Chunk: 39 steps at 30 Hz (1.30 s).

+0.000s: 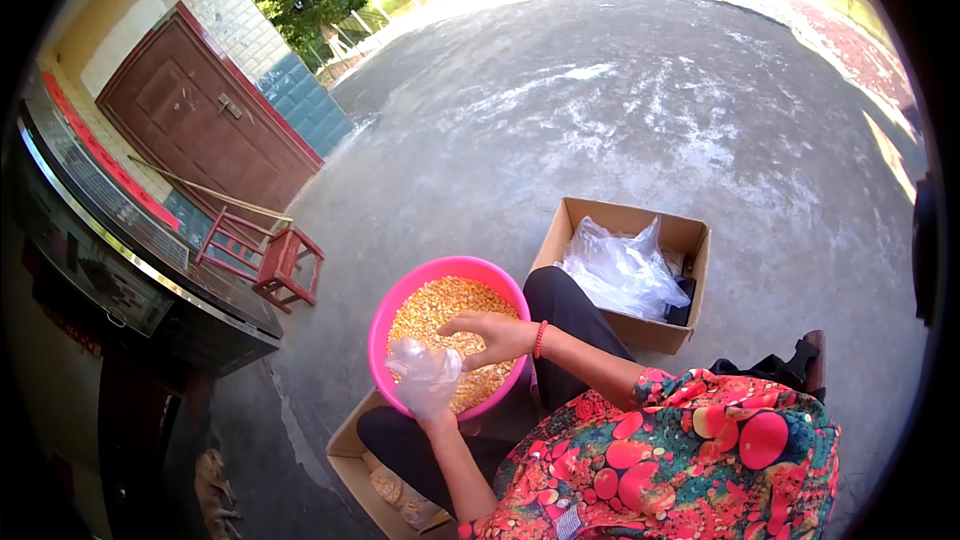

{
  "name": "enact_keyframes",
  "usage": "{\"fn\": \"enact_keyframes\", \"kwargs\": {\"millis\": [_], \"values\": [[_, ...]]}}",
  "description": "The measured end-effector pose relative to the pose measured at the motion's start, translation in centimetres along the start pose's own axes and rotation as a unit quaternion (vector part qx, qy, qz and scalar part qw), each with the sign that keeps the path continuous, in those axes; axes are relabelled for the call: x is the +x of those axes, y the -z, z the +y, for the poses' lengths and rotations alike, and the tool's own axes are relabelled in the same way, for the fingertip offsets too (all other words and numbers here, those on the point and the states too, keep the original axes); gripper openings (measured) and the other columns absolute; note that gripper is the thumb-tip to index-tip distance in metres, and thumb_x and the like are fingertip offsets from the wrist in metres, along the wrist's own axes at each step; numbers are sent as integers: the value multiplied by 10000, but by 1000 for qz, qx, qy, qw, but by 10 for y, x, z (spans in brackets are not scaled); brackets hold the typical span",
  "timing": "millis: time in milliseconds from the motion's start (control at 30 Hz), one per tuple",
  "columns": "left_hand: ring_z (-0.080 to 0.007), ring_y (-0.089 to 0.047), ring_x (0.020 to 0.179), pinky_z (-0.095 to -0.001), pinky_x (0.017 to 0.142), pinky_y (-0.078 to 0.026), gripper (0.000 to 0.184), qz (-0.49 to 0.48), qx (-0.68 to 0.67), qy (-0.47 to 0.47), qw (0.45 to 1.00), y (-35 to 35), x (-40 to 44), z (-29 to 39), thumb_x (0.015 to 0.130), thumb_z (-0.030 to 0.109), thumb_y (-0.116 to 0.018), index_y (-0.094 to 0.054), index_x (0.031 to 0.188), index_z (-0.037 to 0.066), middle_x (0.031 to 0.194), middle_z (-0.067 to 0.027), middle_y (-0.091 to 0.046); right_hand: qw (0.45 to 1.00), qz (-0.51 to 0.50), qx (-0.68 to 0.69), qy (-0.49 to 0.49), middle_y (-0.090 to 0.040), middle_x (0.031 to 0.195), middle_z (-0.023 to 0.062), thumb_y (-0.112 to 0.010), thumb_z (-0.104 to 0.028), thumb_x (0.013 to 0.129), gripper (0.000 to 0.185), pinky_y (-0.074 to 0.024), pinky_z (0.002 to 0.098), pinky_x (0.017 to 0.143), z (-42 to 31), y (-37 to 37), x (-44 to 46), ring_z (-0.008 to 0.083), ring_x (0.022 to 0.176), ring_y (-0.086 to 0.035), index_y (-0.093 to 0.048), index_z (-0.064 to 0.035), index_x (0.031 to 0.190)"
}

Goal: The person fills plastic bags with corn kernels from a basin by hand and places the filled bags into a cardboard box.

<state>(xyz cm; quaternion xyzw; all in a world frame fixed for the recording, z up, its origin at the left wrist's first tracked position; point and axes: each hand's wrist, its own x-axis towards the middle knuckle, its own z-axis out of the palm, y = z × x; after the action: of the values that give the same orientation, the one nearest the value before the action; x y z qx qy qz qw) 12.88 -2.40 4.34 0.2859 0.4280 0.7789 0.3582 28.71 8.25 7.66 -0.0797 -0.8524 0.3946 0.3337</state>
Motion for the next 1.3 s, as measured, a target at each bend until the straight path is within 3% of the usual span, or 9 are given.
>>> {"fn": "enact_keyframes", "kwargs": {"millis": [167,433,600,700,767,867,933,1067,1300], "values": [[-213,-495,1058,-394,883,-417,419,144,-50,16,988,12,-4,1,910,358,-494,-444,1227,89,1168,-79,-508,993,-61,57,-81,-404,1310,201,-687,-391,726,770,-294,389,1039,38,-21,-19,316,1247,-362,-356,-60,1336],[-189,-518,1009,-330,856,-433,392,44,49,80,995,-11,-21,8,929,315,-477,-457,1207,39,1097,-82,-546,984,-126,126,19,-413,1283,151,-671,-289,769,671,-310,354,1011,13,-60,-22,257,1178,-405,-353,-46,1307],[-218,-537,988,-339,862,-427,341,-177,344,-91,917,-14,-29,21,764,132,-589,-558,1080,8,1056,-107,-579,929,-271,192,-164,-469,1220,148,-659,-244,767,623,-353,335,981,-27,-56,-28,261,1131,-452,-377,6,1263],[-290,-512,987,-366,951,-337,298,-201,516,-246,796,-38,-36,52,684,86,-566,-605,970,13,1008,-107,-582,924,-104,296,-216,-484,1200,124,-610,-168,810,528,-360,322,975,32,-89,-69,230,1104,-462,-388,-9,1262],[-296,-517,974,-370,950,-341,292,-185,532,-251,787,-40,-39,62,685,46,-519,-617,959,19,1013,-105,-575,992,-11,108,-71,-485,1210,101,-545,-114,857,418,-366,313,973,46,-86,-76,189,1107,-457,-422,-32,1248],[-263,-531,1012,-366,942,-366,348,-200,444,-153,860,-21,-34,49,701,95,-588,-590,1039,14,1058,-99,-574,999,22,-3,31,-514,1172,93,-524,-147,886,358,-395,309,931,-8,-54,-57,183,1068,-485,-456,-15,1211],[-199,-522,1056,-348,919,-394,501,-233,207,20,950,-15,-45,57,686,203,-717,-544,1120,20,1102,-89,-568,954,-123,197,-189,-545,1110,83,-495,-152,912,302,-414,297,887,-43,-41,-37,172,1018,-509,-488,-3,1175],[-150,-503,1067,-323,916,-399,692,-314,89,70,943,-8,-46,52,618,309,-812,-499,1165,22,1108,-89,-561,953,-60,251,-161,-564,1037,58,-492,-162,921,267,-433,301,832,-84,-32,-19,156,968,-523,-514,0,1132],[-193,-519,1016,-348,894,-419,357,-196,421,-194,864,8,-57,12,832,148,-614,-507,1142,7,1068,-100,-558,998,-37,56,-1,-572,1019,61,-519,-49,883,249,-421,290,839,-85,-29,-5,157,969,-523,-516,8,1126]]}}
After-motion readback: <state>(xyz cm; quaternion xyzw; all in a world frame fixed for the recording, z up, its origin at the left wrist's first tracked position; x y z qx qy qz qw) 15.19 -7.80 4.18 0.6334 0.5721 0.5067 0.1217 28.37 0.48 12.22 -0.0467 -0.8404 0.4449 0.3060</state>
